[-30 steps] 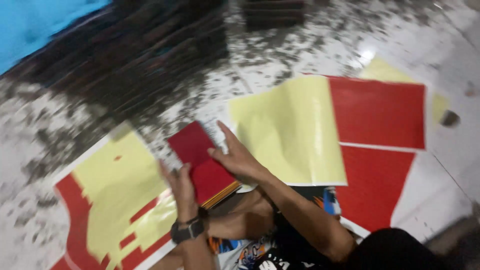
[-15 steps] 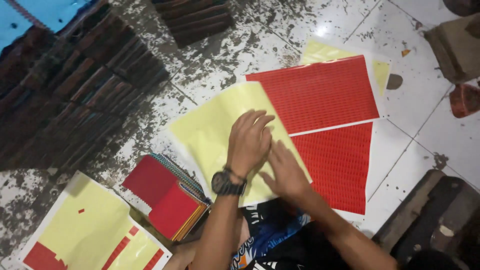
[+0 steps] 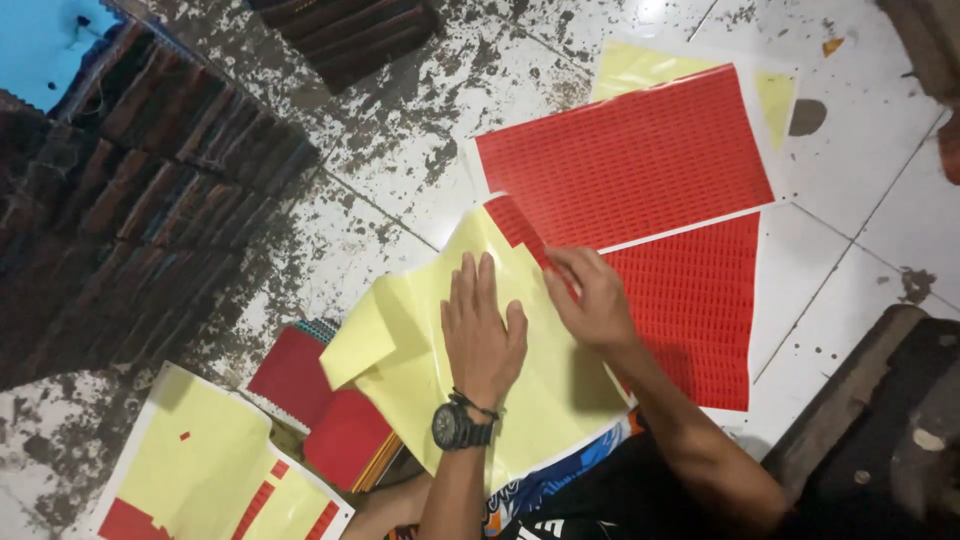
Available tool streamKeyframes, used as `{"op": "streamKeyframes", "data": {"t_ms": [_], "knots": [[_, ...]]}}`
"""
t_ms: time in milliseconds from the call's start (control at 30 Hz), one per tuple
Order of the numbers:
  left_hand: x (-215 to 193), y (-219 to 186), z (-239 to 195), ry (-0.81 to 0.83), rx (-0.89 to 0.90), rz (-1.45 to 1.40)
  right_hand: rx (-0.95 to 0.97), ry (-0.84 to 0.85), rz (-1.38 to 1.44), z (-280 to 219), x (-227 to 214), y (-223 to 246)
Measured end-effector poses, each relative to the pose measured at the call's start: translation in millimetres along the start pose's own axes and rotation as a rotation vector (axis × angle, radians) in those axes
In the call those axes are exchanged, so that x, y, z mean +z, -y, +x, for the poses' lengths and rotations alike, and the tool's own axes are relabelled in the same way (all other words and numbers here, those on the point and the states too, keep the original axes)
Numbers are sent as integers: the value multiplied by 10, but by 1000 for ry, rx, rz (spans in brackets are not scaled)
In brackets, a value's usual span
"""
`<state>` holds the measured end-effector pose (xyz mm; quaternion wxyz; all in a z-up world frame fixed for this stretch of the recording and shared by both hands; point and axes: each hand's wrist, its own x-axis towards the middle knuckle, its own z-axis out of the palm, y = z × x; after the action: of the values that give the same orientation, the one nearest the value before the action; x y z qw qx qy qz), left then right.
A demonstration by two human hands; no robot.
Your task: The person sits on a tiled floor and peels small red stickers from a large red sheet with a grid pattern. They then place the stickers onto a stack of colorful rectangular cards, pressing them down to adhere.
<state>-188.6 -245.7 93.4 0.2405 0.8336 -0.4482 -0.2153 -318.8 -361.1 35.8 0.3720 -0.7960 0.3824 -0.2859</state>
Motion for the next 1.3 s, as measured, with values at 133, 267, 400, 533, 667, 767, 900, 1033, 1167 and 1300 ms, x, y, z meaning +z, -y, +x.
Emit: {"op": "streamKeyframes", "data": {"t_ms": [133,267,400,533,667,767,900,1033,1167,1300], "knots": [[78,-1,-109,17,-69,4,44,14,-32,233,219,75],[271,80,-16,-188,-28,13,140,30,-49,274,284,181],[379,206,251,-314,194,-47,245,1,-1,310,269,242],[218,183,380,-173,201,-110,243,-26,-14,309,301,219],[37,69,409,-35,70,-270,245,-88,-23,304,322,280],[-11,4,435,-7,-95,-434,232,-141,-3,295,364,259],[-37,-99,455,-95,-383,-915,470,-81,543,270,320,360],[213,8,495,-173,-443,-952,374,-51,628,223,316,364],[210,7,486,-278,-402,-878,408,-89,355,326,299,351],[144,104,446,-277,133,-471,220,-80,-39,414,382,254]]}}
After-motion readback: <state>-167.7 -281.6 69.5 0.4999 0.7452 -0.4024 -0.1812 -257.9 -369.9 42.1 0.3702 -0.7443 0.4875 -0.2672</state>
